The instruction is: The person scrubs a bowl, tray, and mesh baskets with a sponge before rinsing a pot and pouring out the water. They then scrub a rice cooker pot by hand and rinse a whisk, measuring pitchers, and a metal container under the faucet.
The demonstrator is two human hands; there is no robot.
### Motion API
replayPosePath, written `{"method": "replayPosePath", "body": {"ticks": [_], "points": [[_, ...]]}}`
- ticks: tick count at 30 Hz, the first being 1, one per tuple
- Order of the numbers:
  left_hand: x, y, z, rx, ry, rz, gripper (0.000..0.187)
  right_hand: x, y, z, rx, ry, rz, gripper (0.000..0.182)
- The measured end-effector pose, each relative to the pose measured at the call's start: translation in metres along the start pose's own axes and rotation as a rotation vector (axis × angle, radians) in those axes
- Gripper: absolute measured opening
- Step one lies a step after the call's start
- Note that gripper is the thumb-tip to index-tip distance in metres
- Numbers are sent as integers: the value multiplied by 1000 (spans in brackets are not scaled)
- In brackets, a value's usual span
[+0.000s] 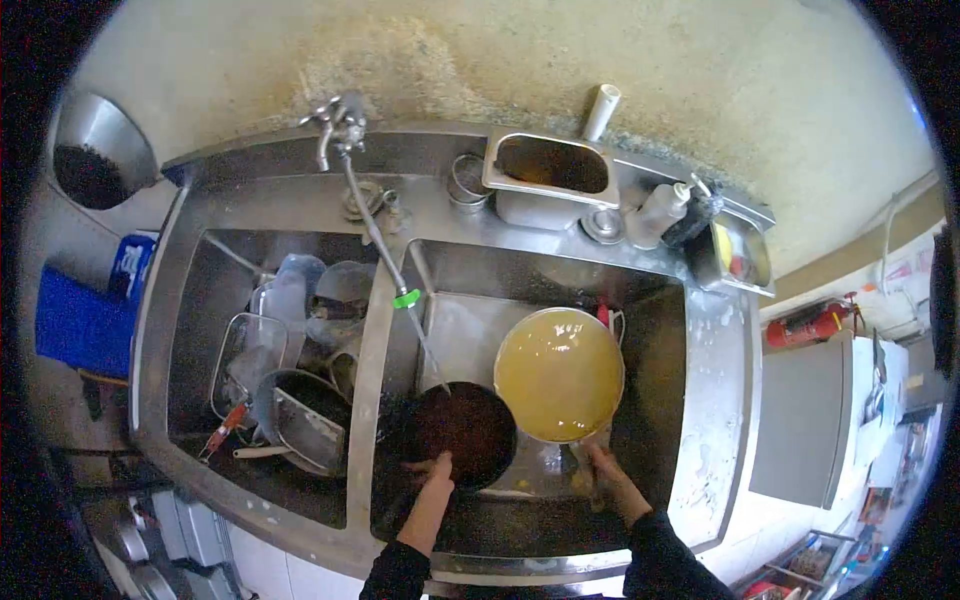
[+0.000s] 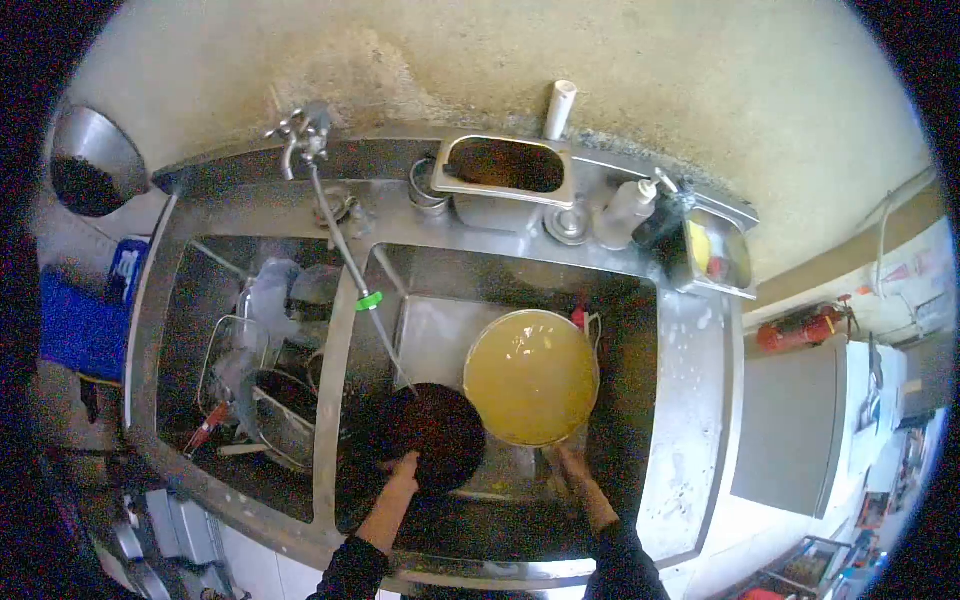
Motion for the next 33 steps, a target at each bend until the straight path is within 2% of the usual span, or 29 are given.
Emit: {"method": "replayPosePath", "body": {"ticks": [1,2,3,4,6,7,8,9,12,15,17,18,19,21,22,24,26,28,30,31,33], "points": [[-1,6,3,-14,-15,-19,55,-10,-2,-9,-116,75,142,52],[0,6,3,-47,-137,41,77,-25,-45,24,-205,102,215,52],[-2,3,2,-51,-180,88,89,-37,-75,45,-294,131,291,53],[-3,-1,0,-53,-224,136,101,-40,-70,46,-220,114,337,54],[3,-25,-3,-15,-170,194,100,-46,-62,42,-79,75,433,55],[8,-44,-6,-4,-153,217,99,-44,-69,48,-120,70,422,55],[23,-97,-23,-5,-141,224,99,-46,-92,66,-171,76,407,54],[29,-128,-32,-10,-128,236,98,-44,-106,71,-192,54,364,52],[26,-128,-29,-10,-86,228,93,-27,-129,86,-190,-70,195,44],[31,-109,-24,-17,-61,202,88,-7,-129,75,-231,-39,279,34],[27,-39,-8,-71,-78,162,65,6,-135,89,-193,-4,327,28],[16,-5,4,-61,-68,142,66,13,-138,100,-176,14,349,25],[7,19,12,-51,-59,121,66,11,-149,123,-108,13,478,18],[-4,34,20,36,-13,79,96,14,-171,160,-196,-79,411,16],[10,-14,5,20,-60,84,96,16,-183,178,-241,-126,378,16],[54,-166,-46,-11,-154,95,97,17,-194,200,-222,-258,406,19],[45,-123,-38,-64,-77,244,97,22,-193,206,-200,-384,435,20],[27,-84,-31,-68,-65,222,95,33,-193,209,-118,-545,460,20],[17,-63,-19,-18,-118,29,93,44,-192,204,-26,-758,458,20],[20,-62,-16,-4,-115,37,90,35,-226,229,-116,-700,408,15],[21,-70,-19,2,-112,121,85,43,-254,251,-86,-980,232,18]]}}
Point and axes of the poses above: each hand's wrist, its own y-axis towards the middle knuckle, its own x-axis out of the back of the hand, z = x × y, the point moved 8 cm from there along y, towards the middle knuckle
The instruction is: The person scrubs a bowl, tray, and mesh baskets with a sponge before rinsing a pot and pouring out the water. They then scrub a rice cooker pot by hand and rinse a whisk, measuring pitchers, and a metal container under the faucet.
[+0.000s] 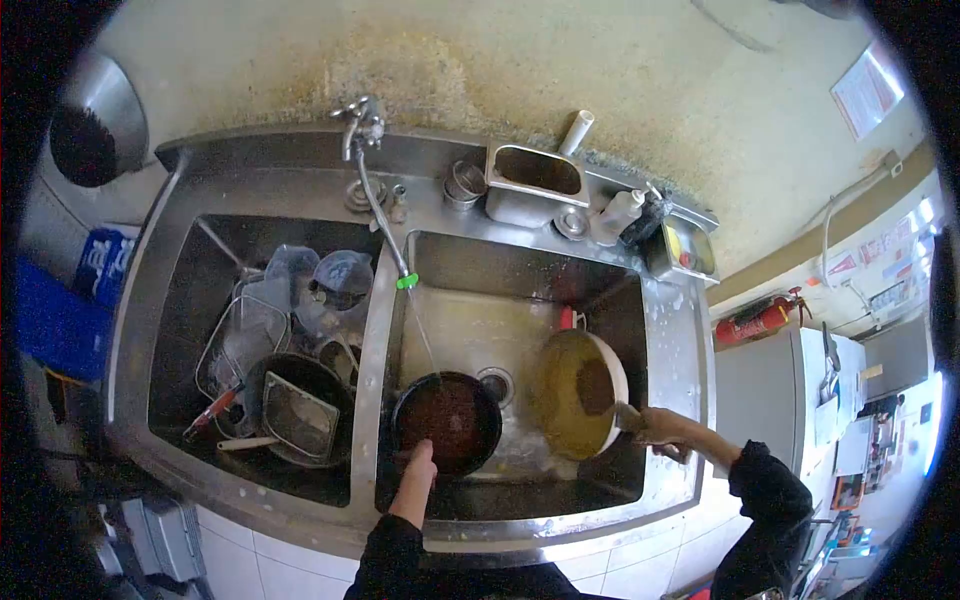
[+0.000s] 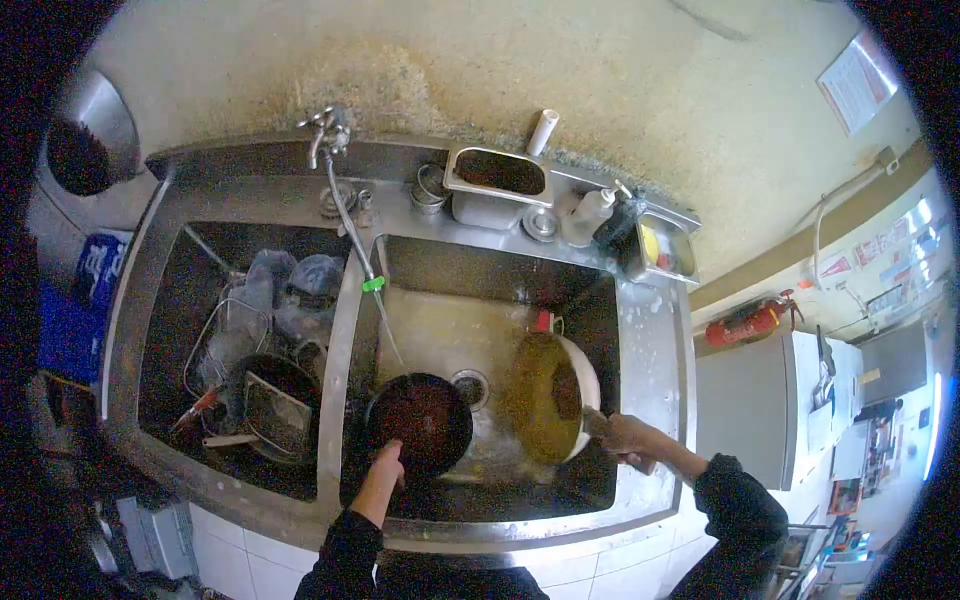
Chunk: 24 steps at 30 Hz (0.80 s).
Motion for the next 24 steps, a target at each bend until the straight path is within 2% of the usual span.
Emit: {"method": "replayPosePath", "body": {"ticks": [1,2,5,6,9,11,14,17,19,20,23,24], "points": [[0,-3,1,5,6,19,82,7,-14,0,-43,-128,-83,21],[2,-5,3,11,3,34,80,7,-27,-1,-68,-79,-84,35],[3,-11,3,16,-4,67,72,3,-67,16,-26,-31,-109,41],[3,-13,5,19,-6,75,70,1,-74,16,45,-59,-148,37],[3,-14,9,23,-1,95,63,0,-101,11,169,-124,-334,43],[2,-13,10,31,-3,97,59,-1,-131,10,204,38,-325,48],[-5,-3,9,47,-17,97,53,-5,-171,0,293,111,-455,50],[-15,17,11,85,-38,88,49,-16,-215,-25,129,563,-443,49],[-30,57,22,146,-117,77,46,-28,-234,-41,85,836,-510,48],[-5,-45,-10,136,256,-192,48,-34,-239,-49,68,971,-540,48],[-22,-37,-20,41,102,-27,52,-43,-235,-71,80,1251,-565,47],[-26,-34,-23,22,77,9,54,-45,-225,-83,128,1268,-553,41]]}}
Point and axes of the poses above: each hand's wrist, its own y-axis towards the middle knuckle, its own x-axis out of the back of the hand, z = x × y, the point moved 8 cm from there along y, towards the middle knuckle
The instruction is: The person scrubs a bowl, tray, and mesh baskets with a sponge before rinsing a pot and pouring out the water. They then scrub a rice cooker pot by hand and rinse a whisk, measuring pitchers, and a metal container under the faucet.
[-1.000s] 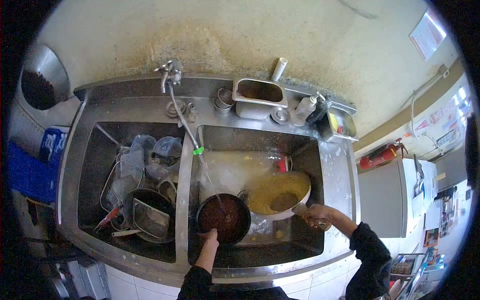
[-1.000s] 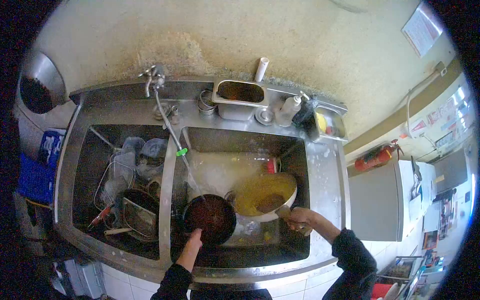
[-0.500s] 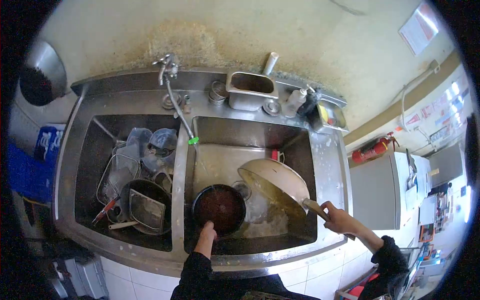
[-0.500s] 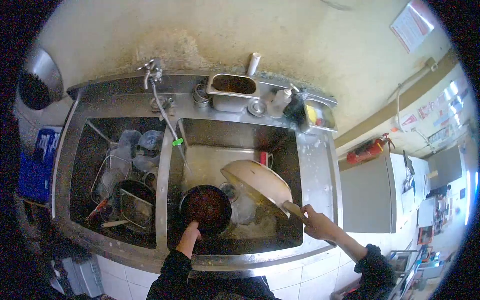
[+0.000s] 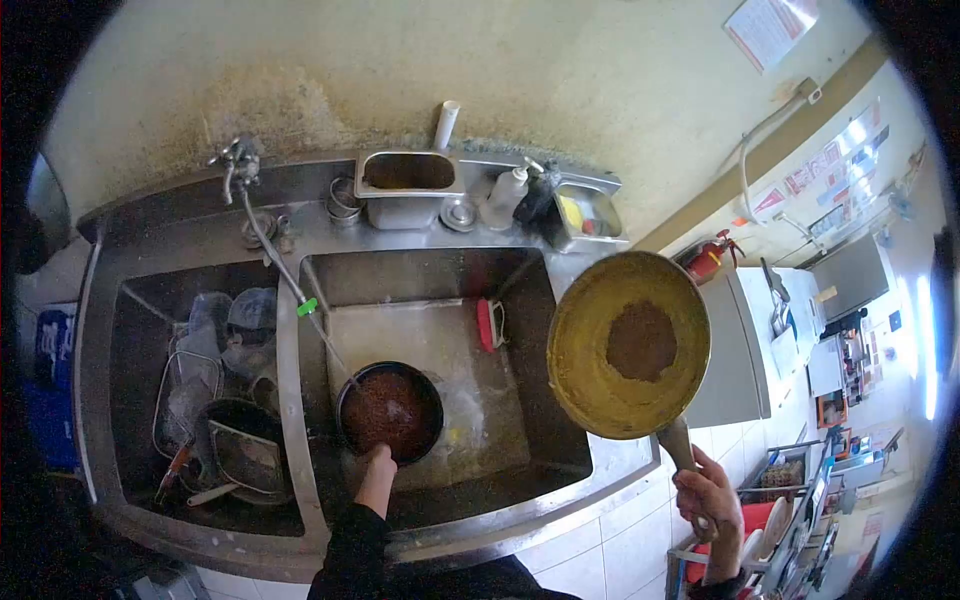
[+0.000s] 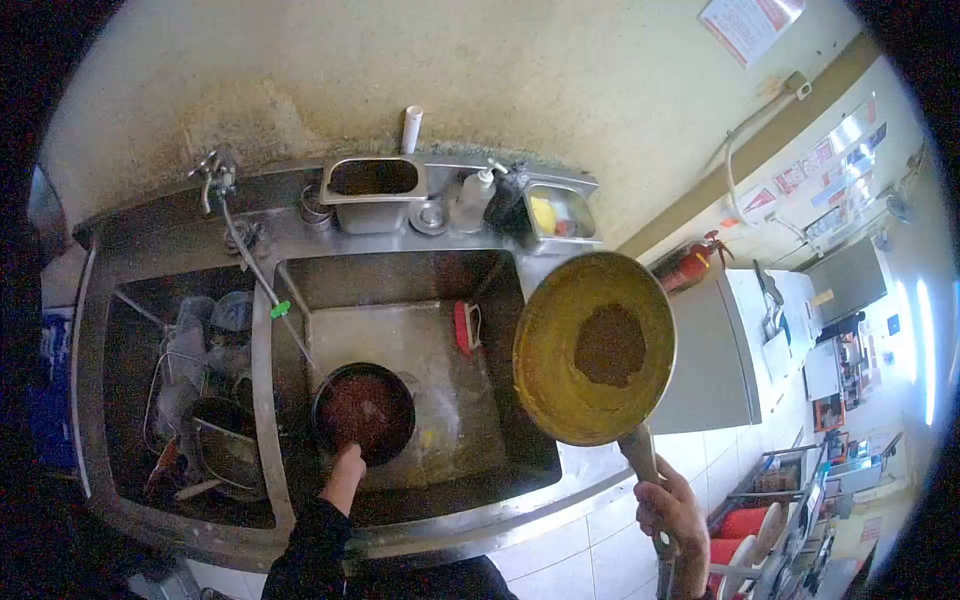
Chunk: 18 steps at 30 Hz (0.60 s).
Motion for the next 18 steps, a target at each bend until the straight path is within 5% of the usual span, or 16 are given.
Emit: {"method": "replayPosePath", "body": {"ticks": [3,9,13,18], "points": [[-16,5,-15,-49,-43,70,58,20,33,-44,2,236,39,31],[-34,0,-35,-147,-142,166,69,42,93,-131,-36,192,-31,25],[-5,-10,-48,-317,82,-353,66,27,119,-141,52,-8,-15,27],[12,-65,-87,-815,116,-490,53,45,139,-155,24,-129,3,25]]}}
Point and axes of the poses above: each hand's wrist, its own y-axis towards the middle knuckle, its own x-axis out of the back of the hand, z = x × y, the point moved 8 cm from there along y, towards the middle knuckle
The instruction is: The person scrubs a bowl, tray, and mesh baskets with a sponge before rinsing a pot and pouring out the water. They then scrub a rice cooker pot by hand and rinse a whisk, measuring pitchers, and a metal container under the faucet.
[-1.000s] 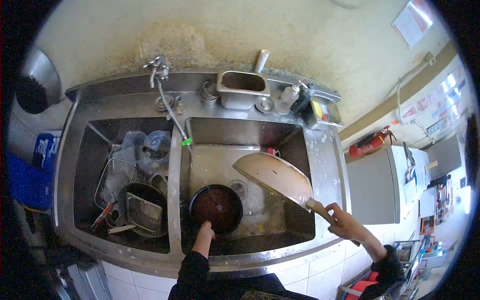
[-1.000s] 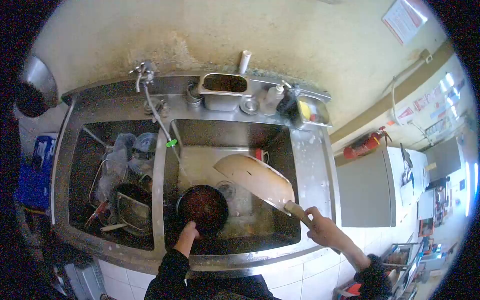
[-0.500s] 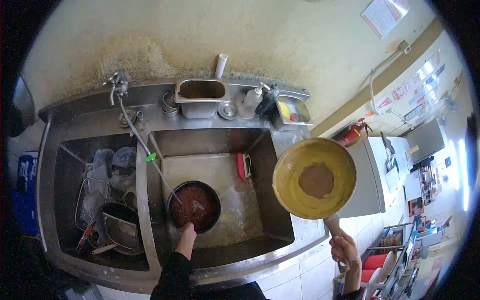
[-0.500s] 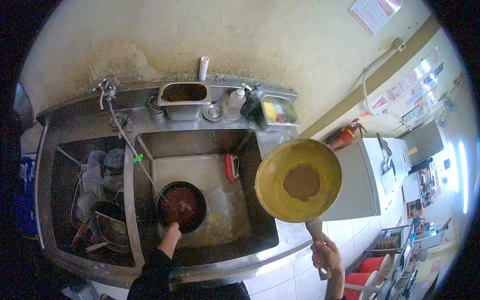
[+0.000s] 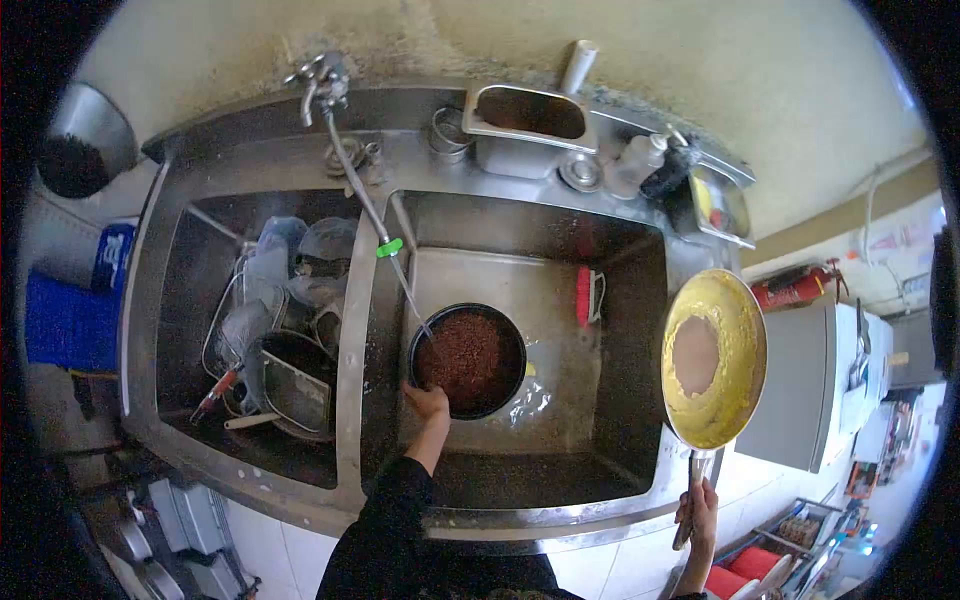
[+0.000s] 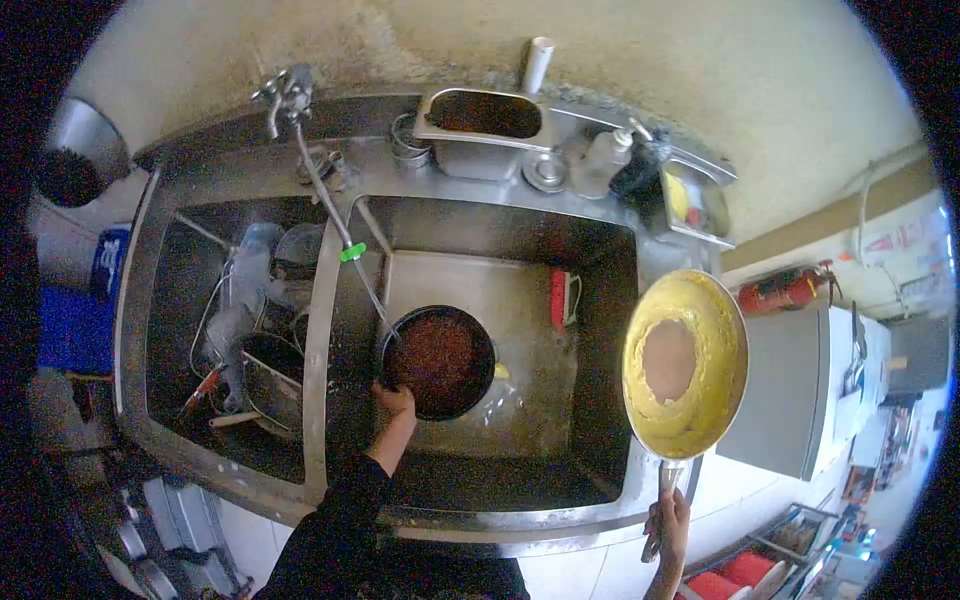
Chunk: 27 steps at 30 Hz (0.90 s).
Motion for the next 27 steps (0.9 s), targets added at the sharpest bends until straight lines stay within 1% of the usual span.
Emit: {"method": "replayPosePath", "body": {"ticks": [2,3,4,5,6,8,9,10,11,12,13,14,16,17,18,20,21,22,24,25,26,27], "points": [[-4,20,-7,-230,-98,18,49,22,-7,10,173,-321,-353,28],[-2,28,-16,-352,-164,35,47,16,-15,33,268,-480,-527,31],[-3,35,-21,-414,-160,44,44,6,-42,70,478,-778,-862,40],[5,38,-37,-473,-152,52,41,-31,-57,120,553,-907,-890,36],[8,40,-49,-534,-140,65,38,-56,-43,125,545,-805,-707,30],[-1,51,-55,-556,-85,139,34,-184,-12,144,727,-734,-162,29],[-7,55,-58,-573,-63,173,32,-247,-1,149,749,-653,127,30],[4,45,-72,-560,58,111,31,-315,17,137,765,-861,355,34],[4,44,-71,-611,31,81,31,-373,40,109,941,-863,499,39],[7,41,-67,-664,3,49,31,-423,59,80,1113,-1055,469,36],[7,40,-64,-722,-24,15,30,-467,74,52,1263,-1208,553,35],[9,39,-61,-708,-11,9,30,-507,89,25,1411,-1356,629,34],[16,33,-67,-684,16,-9,30,-574,147,-25,1385,-1490,528,35],[15,36,-69,-690,52,-13,31,-598,163,-38,1363,-1548,479,36],[12,38,-70,-692,87,-18,32,-602,166,-22,1473,-1624,458,36],[11,33,-60,-639,110,-5,36,-589,193,5,1067,-1764,569,35],[11,34,-59,-602,88,-4,40,-574,184,49,1163,-1589,400,39],[11,33,-62,-492,164,50,44,-569,203,45,1031,-1540,452,48],[-1,36,-50,-543,144,43,45,-549,230,22,1060,-1494,267,57],[-5,37,-49,-576,132,38,46,-537,222,10,1077,-1501,209,55],[0,35,-58,-608,63,38,46,-531,202,4,1346,-1458,115,51],[11,29,-67,-641,0,43,46,-528,189,-10,1353,-1535,238,48]]}}
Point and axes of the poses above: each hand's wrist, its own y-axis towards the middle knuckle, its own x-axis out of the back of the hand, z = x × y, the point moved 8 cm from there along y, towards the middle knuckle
